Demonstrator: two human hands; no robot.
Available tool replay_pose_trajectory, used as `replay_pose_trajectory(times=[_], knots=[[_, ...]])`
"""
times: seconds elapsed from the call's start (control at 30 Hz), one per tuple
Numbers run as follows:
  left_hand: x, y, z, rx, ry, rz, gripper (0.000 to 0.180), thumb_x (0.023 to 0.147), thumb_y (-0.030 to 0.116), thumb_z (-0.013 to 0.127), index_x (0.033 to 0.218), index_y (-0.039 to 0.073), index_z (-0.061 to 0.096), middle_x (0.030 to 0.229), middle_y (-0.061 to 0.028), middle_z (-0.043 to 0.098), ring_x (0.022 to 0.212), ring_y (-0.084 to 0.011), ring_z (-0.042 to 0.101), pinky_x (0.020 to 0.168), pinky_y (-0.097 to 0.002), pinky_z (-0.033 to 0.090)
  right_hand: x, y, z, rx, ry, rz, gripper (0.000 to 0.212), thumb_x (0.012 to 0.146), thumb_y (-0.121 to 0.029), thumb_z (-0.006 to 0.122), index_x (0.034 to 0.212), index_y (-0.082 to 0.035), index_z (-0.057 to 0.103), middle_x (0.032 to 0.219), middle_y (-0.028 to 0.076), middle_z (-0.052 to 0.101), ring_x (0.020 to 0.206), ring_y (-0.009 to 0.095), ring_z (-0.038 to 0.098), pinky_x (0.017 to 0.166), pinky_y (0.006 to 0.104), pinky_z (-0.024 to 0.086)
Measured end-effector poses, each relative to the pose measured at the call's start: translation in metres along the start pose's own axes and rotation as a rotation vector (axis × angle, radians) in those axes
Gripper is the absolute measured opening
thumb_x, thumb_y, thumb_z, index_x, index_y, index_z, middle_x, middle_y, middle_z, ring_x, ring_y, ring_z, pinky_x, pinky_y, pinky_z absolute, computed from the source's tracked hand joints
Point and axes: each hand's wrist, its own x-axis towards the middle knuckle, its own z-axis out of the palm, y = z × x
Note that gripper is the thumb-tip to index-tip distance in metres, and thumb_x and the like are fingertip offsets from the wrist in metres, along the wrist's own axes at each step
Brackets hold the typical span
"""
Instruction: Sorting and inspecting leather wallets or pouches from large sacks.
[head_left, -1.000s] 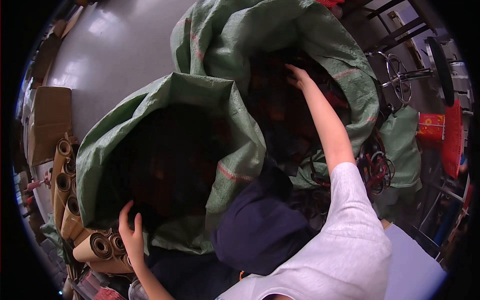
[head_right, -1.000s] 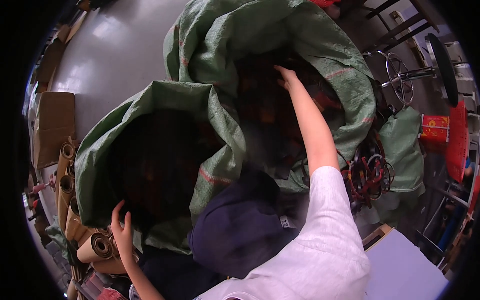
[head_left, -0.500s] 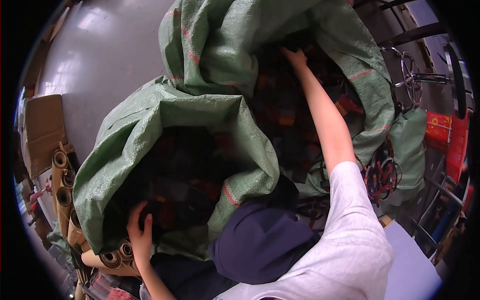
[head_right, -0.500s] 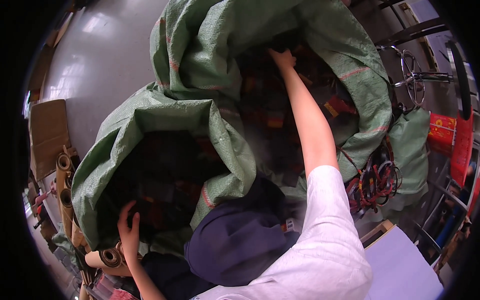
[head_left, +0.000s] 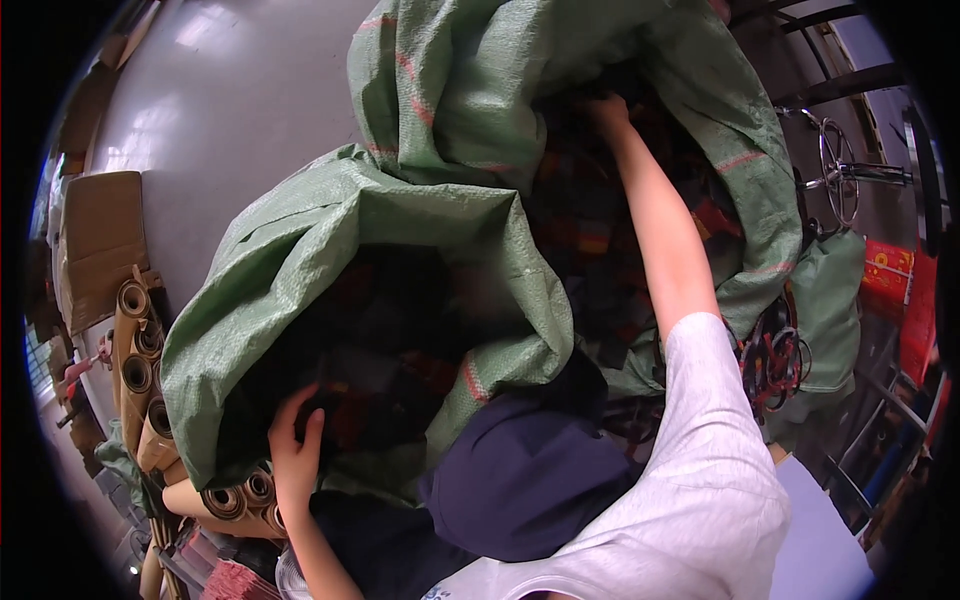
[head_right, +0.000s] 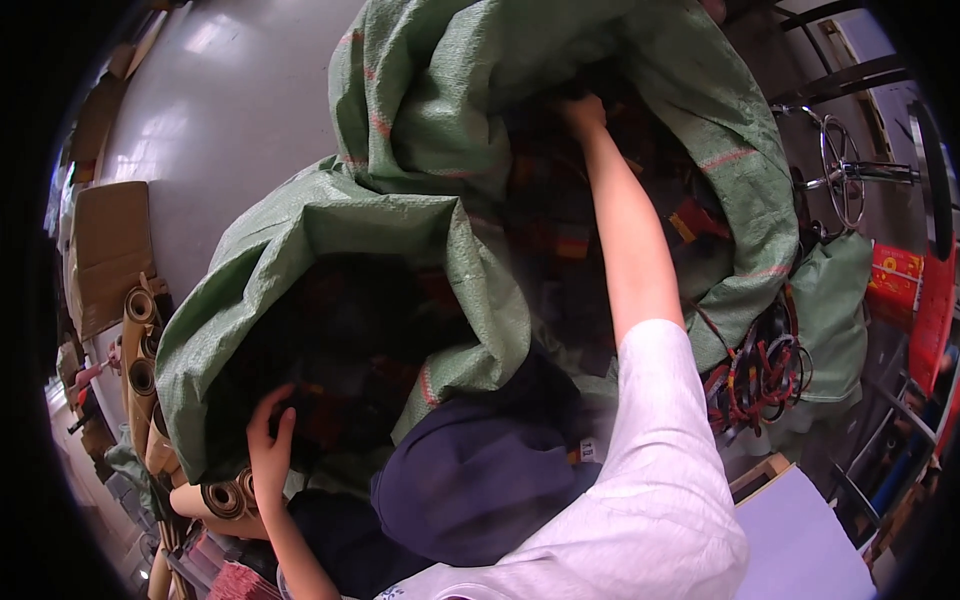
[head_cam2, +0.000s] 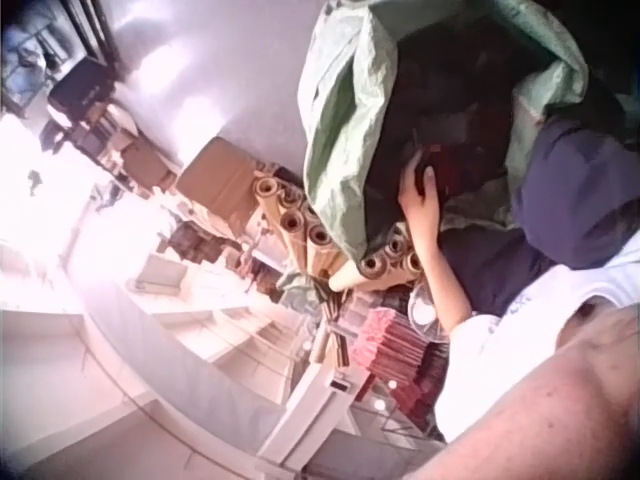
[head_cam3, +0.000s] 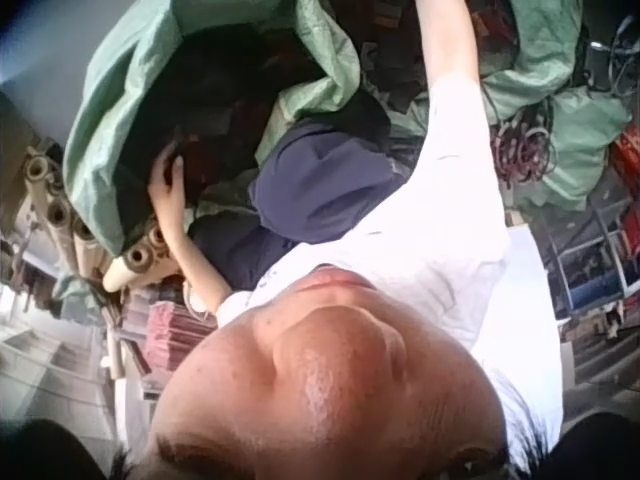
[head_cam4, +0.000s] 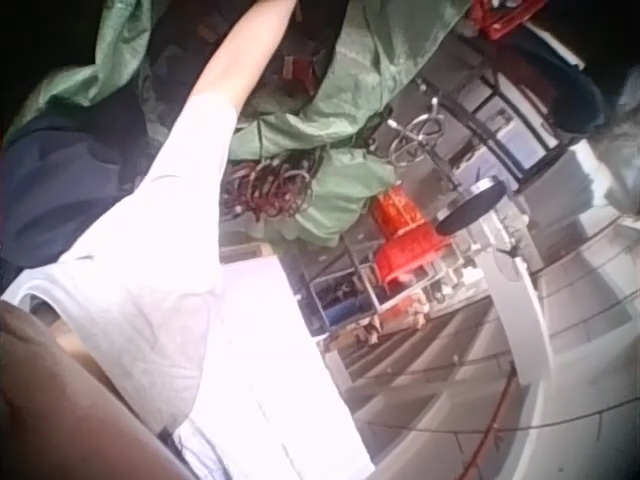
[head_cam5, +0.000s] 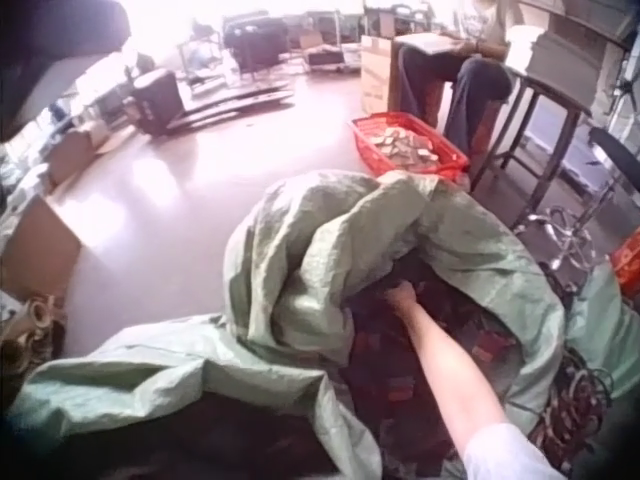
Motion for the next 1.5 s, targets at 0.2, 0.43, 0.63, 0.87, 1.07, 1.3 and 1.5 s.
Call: replay_pose_trajectory(times=[0.2,0.43,0.63,0.87,1.07,1.3,1.5], knots=[[-0.019,0.005,-0.008,0.047,0.069,0.154,0.028,0.081,0.004,0.055,0.109,0.001,0.057,0.104,-0.0161,0.059,0.095,-0.0305,0.056,0.084,-0.0333,0.042,-0.091,-0.024,-0.081,0.498,-0.097,0.099,0.071,0.064,-0.015,0.079,0.124,0.001,0.045,0.114,0.012,0.057,0.101,0.023,0.056,0.083,0.033,0.046],[-0.07,0.011,-0.019,0.167,0.091,0.323,0.028,0.081,0.007,0.057,0.108,0.004,0.057,0.105,-0.0137,0.059,0.097,-0.031,0.054,0.086,-0.0356,0.041,-0.162,-0.064,-0.196,0.621,-0.055,-0.073,0.069,0.069,-0.008,0.076,0.126,0.003,0.04,0.114,0.011,0.055,0.1,0.02,0.056,0.084,0.0315,0.047],[-0.103,0.015,-0.02,0.15,0.154,0.476,0.026,0.08,0.01,0.059,0.105,0.005,0.058,0.099,-0.0112,0.06,0.093,-0.0289,0.055,0.083,-0.0354,0.042,-0.251,-0.161,-0.292,0.781,-0.291,-0.251,0.041,0.079,-0.005,0.065,0.117,-0.007,0.051,0.112,0.008,0.059,0.102,0.023,0.058,0.089,0.0375,0.048],[-0.088,-0.008,-0.009,-0.561,0.144,0.479,0.05,0.084,0.021,0.063,0.128,0.008,0.043,0.119,-0.0109,0.054,0.105,-0.0191,0.053,0.088,-0.0325,0.043,-0.402,-0.288,-0.243,0.733,-0.715,-0.434,0.042,0.079,-0.009,0.067,0.117,-0.009,0.052,0.109,0.003,0.06,0.101,0.019,0.058,0.087,0.0363,0.048],[-0.085,-0.012,-0.039,-0.679,0.438,0.633,0.084,0.079,0.037,0.066,0.142,0.011,0.017,0.145,-0.0157,0.021,0.132,-0.0275,0.025,0.103,-0.0377,0.028,-0.523,-0.323,-0.123,0.569,-1.157,-0.389,0.045,0.076,-0.008,0.07,0.117,-0.006,0.051,0.103,0.005,0.062,0.089,0.016,0.063,0.075,0.0318,0.053],[-0.101,-0.059,-0.056,-0.583,0.051,0.381,0.029,0.079,0.018,0.068,0.104,0.004,0.061,0.087,-0.0023,0.064,0.08,-0.0108,0.058,0.072,-0.0273,0.047,-0.56,-0.303,-0.051,0.551,-1.244,-0.352,0.043,0.076,-0.009,0.07,0.116,-0.007,0.053,0.104,0.006,0.061,0.091,0.016,0.062,0.077,0.031,0.052],[-0.088,-0.12,-0.049,-0.129,0.553,0.118,0.03,0.075,0.023,0.065,0.101,0.009,0.062,0.093,-0.0132,0.064,0.089,-0.032,0.06,0.076,-0.0394,0.048,-0.547,-0.311,-0.049,0.591,-1.136,-0.39,0.039,0.077,-0.007,0.069,0.113,-0.006,0.054,0.099,0.005,0.064,0.09,0.017,0.062,0.079,0.0318,0.052]])
